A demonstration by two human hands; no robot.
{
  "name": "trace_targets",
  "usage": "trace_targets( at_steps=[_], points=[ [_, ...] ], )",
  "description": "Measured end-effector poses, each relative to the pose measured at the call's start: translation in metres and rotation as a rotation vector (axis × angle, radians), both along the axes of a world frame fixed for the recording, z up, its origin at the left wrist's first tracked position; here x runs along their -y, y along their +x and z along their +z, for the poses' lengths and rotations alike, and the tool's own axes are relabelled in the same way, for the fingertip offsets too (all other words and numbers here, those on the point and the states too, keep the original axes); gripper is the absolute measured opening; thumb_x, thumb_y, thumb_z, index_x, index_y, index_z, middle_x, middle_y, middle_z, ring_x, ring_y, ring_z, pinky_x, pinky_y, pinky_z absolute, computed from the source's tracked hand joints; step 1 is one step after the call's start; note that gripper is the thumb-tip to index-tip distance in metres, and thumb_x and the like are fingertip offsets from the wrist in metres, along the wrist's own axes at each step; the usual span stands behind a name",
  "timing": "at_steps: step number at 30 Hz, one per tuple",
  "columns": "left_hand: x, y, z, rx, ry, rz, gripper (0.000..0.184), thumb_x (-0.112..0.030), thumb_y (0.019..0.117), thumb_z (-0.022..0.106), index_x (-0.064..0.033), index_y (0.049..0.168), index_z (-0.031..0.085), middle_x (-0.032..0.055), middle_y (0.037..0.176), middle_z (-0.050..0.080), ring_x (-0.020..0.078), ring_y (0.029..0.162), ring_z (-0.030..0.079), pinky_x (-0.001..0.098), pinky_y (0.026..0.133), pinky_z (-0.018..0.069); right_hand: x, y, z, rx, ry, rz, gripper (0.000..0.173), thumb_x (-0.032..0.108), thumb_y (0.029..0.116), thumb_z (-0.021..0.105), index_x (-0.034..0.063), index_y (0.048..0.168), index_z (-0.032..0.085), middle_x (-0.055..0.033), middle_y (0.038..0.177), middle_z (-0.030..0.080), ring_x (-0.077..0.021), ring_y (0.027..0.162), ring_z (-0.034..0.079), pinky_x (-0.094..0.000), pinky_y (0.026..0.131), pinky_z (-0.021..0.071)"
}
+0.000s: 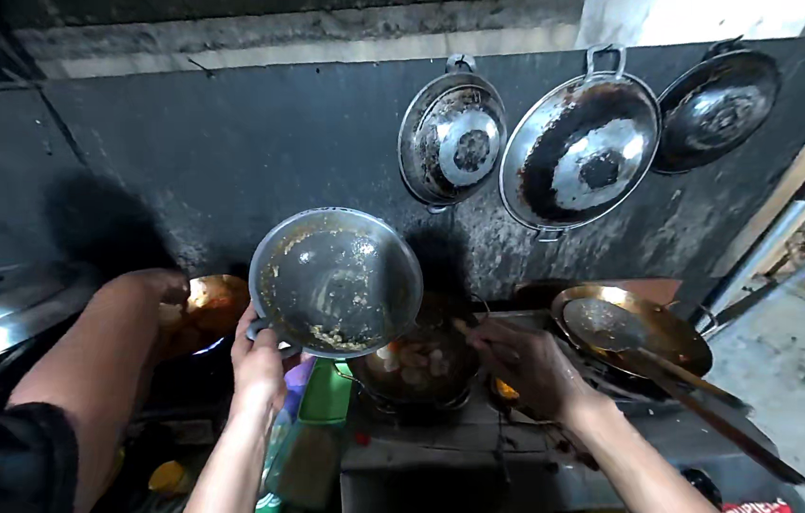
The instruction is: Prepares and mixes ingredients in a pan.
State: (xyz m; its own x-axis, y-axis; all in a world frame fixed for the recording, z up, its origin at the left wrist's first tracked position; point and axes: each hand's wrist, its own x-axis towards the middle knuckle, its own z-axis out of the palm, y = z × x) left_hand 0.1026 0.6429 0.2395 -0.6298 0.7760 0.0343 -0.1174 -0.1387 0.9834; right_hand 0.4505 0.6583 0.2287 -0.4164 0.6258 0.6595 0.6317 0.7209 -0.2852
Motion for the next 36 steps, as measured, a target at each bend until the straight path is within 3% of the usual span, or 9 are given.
trace_targets(
  at_steps=[4, 9, 15, 19, 22, 25, 29, 33, 36],
  points=[
    [-0.013, -0.003, 0.000, -0.006, 0.022, -0.029, 0.046, -0.011, 0.1064, 0.041, -0.0231, 0.151, 0.042, 0.0112, 0.119, 0.062, 0.0220, 0.087, 0.066, 0.0420, 0.067, 0.0577, -0.015, 0.006, -0.005, 0.027, -0.008, -0.032, 0.014, 0.023, 0.0943, 0.067, 0.0164, 0.104, 0.075, 0.0018, 0.097, 0.073, -0.0098, 0.080, 0.070, -0.0318, 0.071, 0.0616],
    [-0.021, -0.006, 0.000, -0.034, 0.007, -0.054, 0.046, -0.011, 0.1069, 0.040, -0.0246, 0.151, 0.042, 0.0113, 0.119, 0.062, 0.0216, 0.082, 0.067, 0.0408, 0.063, 0.0580, -0.009, 0.005, -0.015, -0.029, -0.074, -0.033, 0.015, 0.025, 0.0965, 0.065, 0.0193, 0.108, 0.073, 0.0073, 0.094, 0.072, -0.0027, 0.075, 0.067, -0.0268, 0.069, 0.0604],
    [-0.026, -0.005, 0.007, 0.033, 0.048, -0.055, 0.045, -0.010, 0.1055, 0.042, -0.0222, 0.149, 0.045, 0.0112, 0.111, 0.064, 0.0201, 0.078, 0.068, 0.0388, 0.060, 0.0588, -0.016, 0.003, 0.003, 0.001, 0.038, -0.134, 0.018, 0.022, 0.0975, 0.065, 0.0136, 0.111, 0.074, -0.0004, 0.096, 0.075, -0.0112, 0.079, 0.072, -0.0335, 0.073, 0.0623],
    [-0.024, -0.006, 0.012, 0.074, 0.051, -0.084, 0.044, -0.010, 0.1058, 0.040, -0.0218, 0.148, 0.044, 0.0109, 0.113, 0.064, 0.0215, 0.083, 0.069, 0.0407, 0.064, 0.0610, -0.031, -0.018, -0.011, -0.065, -0.015, -0.226, 0.013, 0.021, 0.0978, 0.063, 0.0114, 0.099, 0.072, -0.0033, 0.074, 0.069, -0.0178, 0.061, 0.067, -0.0424, 0.056, 0.0570],
    [-0.021, -0.008, 0.013, 0.085, 0.059, -0.102, 0.043, -0.011, 0.1067, 0.040, -0.0222, 0.149, 0.043, 0.0112, 0.115, 0.063, 0.0228, 0.085, 0.069, 0.0428, 0.065, 0.0602, -0.023, -0.032, -0.009, -0.082, -0.101, -0.223, 0.020, 0.023, 0.1000, 0.056, 0.0135, 0.094, 0.073, -0.0020, 0.072, 0.068, -0.0169, 0.062, 0.066, -0.0438, 0.057, 0.0558],
    [-0.019, -0.010, 0.012, 0.071, 0.056, -0.109, 0.045, -0.011, 0.1072, 0.040, -0.0217, 0.151, 0.041, 0.0115, 0.116, 0.063, 0.0217, 0.082, 0.068, 0.0404, 0.063, 0.0592, -0.007, -0.039, -0.002, -0.123, -0.178, -0.195, 0.024, 0.030, 0.1016, 0.053, 0.0188, 0.094, 0.072, 0.0016, 0.066, 0.064, -0.0116, 0.052, 0.060, -0.0373, 0.047, 0.0522],
    [-0.019, -0.014, 0.012, 0.093, 0.065, -0.125, 0.044, -0.009, 0.1054, 0.043, -0.0220, 0.147, 0.045, 0.0091, 0.111, 0.063, 0.0190, 0.078, 0.066, 0.0369, 0.060, 0.0575, 0.012, -0.045, 0.008, -0.151, -0.222, -0.141, 0.025, 0.035, 0.1026, 0.053, 0.0219, 0.092, 0.071, 0.0071, 0.063, 0.063, -0.0049, 0.048, 0.059, -0.0292, 0.044, 0.0529],
    [-0.017, -0.017, 0.014, 0.084, 0.065, -0.158, 0.044, -0.010, 0.1058, 0.042, -0.0214, 0.148, 0.044, 0.0122, 0.116, 0.063, 0.0243, 0.084, 0.069, 0.0445, 0.064, 0.0598, 0.034, -0.034, 0.022, 0.026, -0.016, -0.060, 0.018, 0.031, 0.0989, 0.059, 0.0200, 0.095, 0.073, 0.0097, 0.077, 0.067, 0.0020, 0.064, 0.061, -0.0205, 0.056, 0.0541],
    [-0.019, -0.019, 0.014, 0.069, 0.044, -0.147, 0.047, -0.009, 0.1040, 0.042, -0.0218, 0.150, 0.043, 0.0130, 0.120, 0.061, 0.0252, 0.088, 0.068, 0.0463, 0.066, 0.0590, 0.038, -0.021, 0.030, 0.125, 0.124, -0.102, 0.023, 0.028, 0.0980, 0.059, 0.0136, 0.100, 0.076, 0.0029, 0.092, 0.074, -0.0045, 0.079, 0.070, -0.0240, 0.070, 0.0599]
  ],
)
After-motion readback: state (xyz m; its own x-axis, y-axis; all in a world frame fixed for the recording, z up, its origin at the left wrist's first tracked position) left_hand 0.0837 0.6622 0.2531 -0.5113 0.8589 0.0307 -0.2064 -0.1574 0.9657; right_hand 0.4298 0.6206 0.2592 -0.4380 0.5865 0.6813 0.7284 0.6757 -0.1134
